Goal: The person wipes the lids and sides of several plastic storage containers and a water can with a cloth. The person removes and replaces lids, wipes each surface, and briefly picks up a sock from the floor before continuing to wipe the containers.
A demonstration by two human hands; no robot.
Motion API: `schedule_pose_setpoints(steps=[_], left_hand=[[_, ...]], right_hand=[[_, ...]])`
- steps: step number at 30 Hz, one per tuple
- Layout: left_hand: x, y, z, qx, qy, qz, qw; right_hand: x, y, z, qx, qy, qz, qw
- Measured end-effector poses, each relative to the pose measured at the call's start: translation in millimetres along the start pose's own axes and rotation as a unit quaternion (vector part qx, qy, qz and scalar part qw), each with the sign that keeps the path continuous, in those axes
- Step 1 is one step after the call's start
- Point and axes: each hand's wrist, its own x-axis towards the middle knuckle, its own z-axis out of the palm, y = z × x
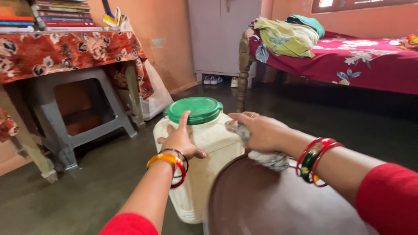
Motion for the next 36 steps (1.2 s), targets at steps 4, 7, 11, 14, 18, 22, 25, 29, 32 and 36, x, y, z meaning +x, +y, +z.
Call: schedule_pose_setpoints(steps=[4,7,11,14,18,22,25,29,32,36], left_hand=[[47,50,41,-0.015,-0.075,0.079,0.994],[70,98,81,-0.015,-0.115,0.153,0.981],[75,179,142,-0.025,-0.134,0.27,0.953],[53,239,179,-0.032,-0.174,0.269,0.947],[9,313,214,-0.045,-0.182,0.235,0.954],[-20,368,241,-0.085,-0.191,0.213,0.955],[-32,405,260,-0.125,-0.137,0.252,0.95],[-56,452,288,-0.139,-0.15,0.258,0.944],[-68,485,309,-0.161,-0.164,0.244,0.942],[-68,509,338,-0.209,-0.129,0.274,0.93]], right_hand=[[-20,85,-34,0.008,0.01,0.048,0.999],[-39,146,-39,0.044,0.027,0.087,0.995],[-63,213,-39,0.057,0.038,0.107,0.992],[-83,263,-52,0.015,0.04,0.131,0.99],[-116,326,-88,-0.012,-0.016,0.196,0.98],[-162,375,-115,0.146,-0.021,0.263,0.953],[-188,406,-129,0.279,-0.002,0.355,0.892],[-215,448,-131,0.256,0.14,0.406,0.866],[-232,482,-136,0.205,0.155,0.439,0.861],[-266,507,-135,0.186,0.185,0.457,0.85]])
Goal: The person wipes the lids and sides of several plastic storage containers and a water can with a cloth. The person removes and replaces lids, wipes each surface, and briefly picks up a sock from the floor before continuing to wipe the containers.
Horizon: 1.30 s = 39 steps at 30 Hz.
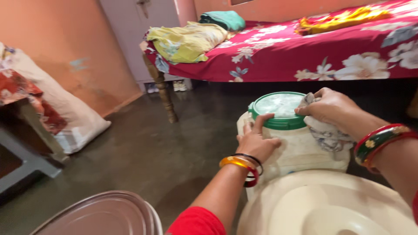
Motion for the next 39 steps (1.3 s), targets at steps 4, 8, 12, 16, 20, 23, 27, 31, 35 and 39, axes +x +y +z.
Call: schedule_pose_setpoints(steps=[4,8,12,16,20,23,27,31,35,39], left_hand=[[11,-5,11,-0.044,0.034,0.031,0.998],[13,12,24,-0.069,0.063,-0.019,0.995],[24,39,21,-0.082,0.044,-0.07,0.993],[41,58,28,-0.08,0.064,-0.081,0.991],[52,62,40,-0.076,0.04,-0.026,0.996],[45,70,46,-0.083,0.047,0.024,0.995],[38,76,51,-0.044,-0.055,0.063,0.995],[36,73,67,-0.032,-0.159,0.01,0.987],[38,72,76,-0.006,-0.204,0.082,0.976],[14,63,58,0.064,-0.304,0.082,0.947]], right_hand=[[-16,13,-4,0.037,0.071,0.022,0.997],[-33,20,-8,0.142,0.068,0.101,0.982],[-40,19,-11,0.238,0.082,0.154,0.955],[-36,31,-13,0.33,0.118,0.184,0.918],[-21,58,-11,0.43,0.085,0.176,0.881],[-17,83,-23,0.441,0.115,0.193,0.869],[-11,107,-42,0.477,0.094,0.177,0.856],[-11,125,-60,0.449,0.174,0.182,0.857],[-21,126,-77,0.456,0.173,0.177,0.855],[-56,106,-81,0.356,0.178,0.233,0.887]])
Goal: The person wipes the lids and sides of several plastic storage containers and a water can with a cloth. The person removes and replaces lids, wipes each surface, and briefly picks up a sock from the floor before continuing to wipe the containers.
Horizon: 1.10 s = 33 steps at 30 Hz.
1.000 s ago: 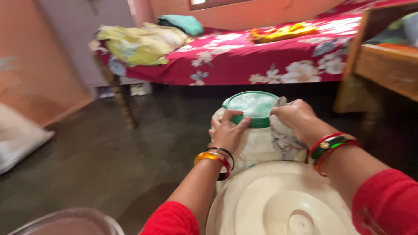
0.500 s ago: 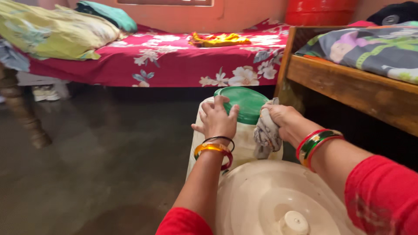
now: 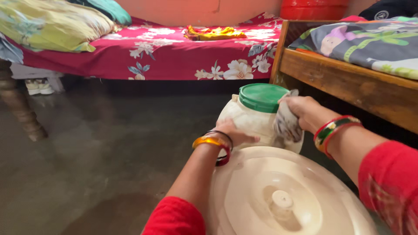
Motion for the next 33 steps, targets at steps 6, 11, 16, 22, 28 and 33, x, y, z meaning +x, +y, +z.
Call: schedule_pose_setpoints(steps=[6,11,16,22,28,33], left_hand=[[-66,-1,-14,0.001,-0.209,-0.104,0.972],[-78,-3,-15,0.026,-0.173,-0.093,0.98],[-82,-24,-16,0.032,-0.139,-0.075,0.987],[-107,-119,-56,0.039,-0.083,-0.17,0.981],[-136,-173,-127,0.068,0.006,-0.306,0.95],[-109,-110,-137,0.22,0.114,-0.251,0.936]], right_hand=[[-122,34,-74,-0.538,0.076,-0.194,0.817],[-217,73,-137,-0.224,0.057,-0.02,0.973],[-261,102,-128,0.021,0.047,0.15,0.987],[-270,129,-27,0.118,-0.016,0.049,0.992],[-273,136,78,-0.023,-0.083,-0.073,0.994],[-214,85,47,-0.247,-0.01,-0.411,0.877]])
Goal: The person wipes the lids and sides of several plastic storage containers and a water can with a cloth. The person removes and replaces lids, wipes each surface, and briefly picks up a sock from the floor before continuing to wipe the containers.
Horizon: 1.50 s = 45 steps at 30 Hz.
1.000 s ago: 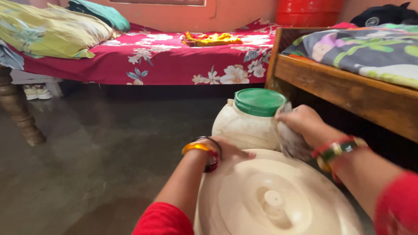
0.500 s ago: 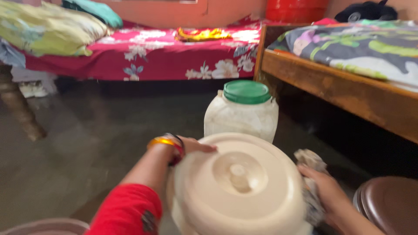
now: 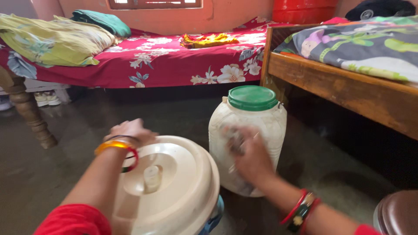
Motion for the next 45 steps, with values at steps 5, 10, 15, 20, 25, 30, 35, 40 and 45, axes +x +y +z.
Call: schedule_pose_setpoints(steps=[5,10,15,20,25,30,35,40,45], left_hand=[[-2,131,13,-0.229,0.068,0.049,0.97],[44,230,67,-0.399,0.052,0.09,0.911],[71,267,114,-0.399,0.077,0.077,0.911],[36,303,93,-0.433,0.198,0.085,0.875],[5,309,83,-0.412,0.139,0.071,0.898],[-12,287,104,-0.463,0.209,0.123,0.853],[-47,253,119,-0.524,0.216,0.199,0.799],[-108,216,124,-0.607,0.143,0.267,0.734],[-143,193,127,-0.727,-0.019,0.298,0.618]], right_hand=[[89,48,-60,-0.251,0.096,-0.02,0.963],[97,82,-44,-0.252,-0.029,0.049,0.966],[41,86,-30,-0.246,0.012,-0.05,0.968],[92,89,-57,-0.148,0.079,0.034,0.985],[97,91,-55,-0.231,-0.033,0.143,0.962],[42,72,-53,-0.161,0.058,0.087,0.981],[52,70,-91,0.036,0.159,0.172,0.972],[6,64,-114,0.134,0.065,0.19,0.97],[-62,38,-115,-0.034,0.131,0.117,0.984]])
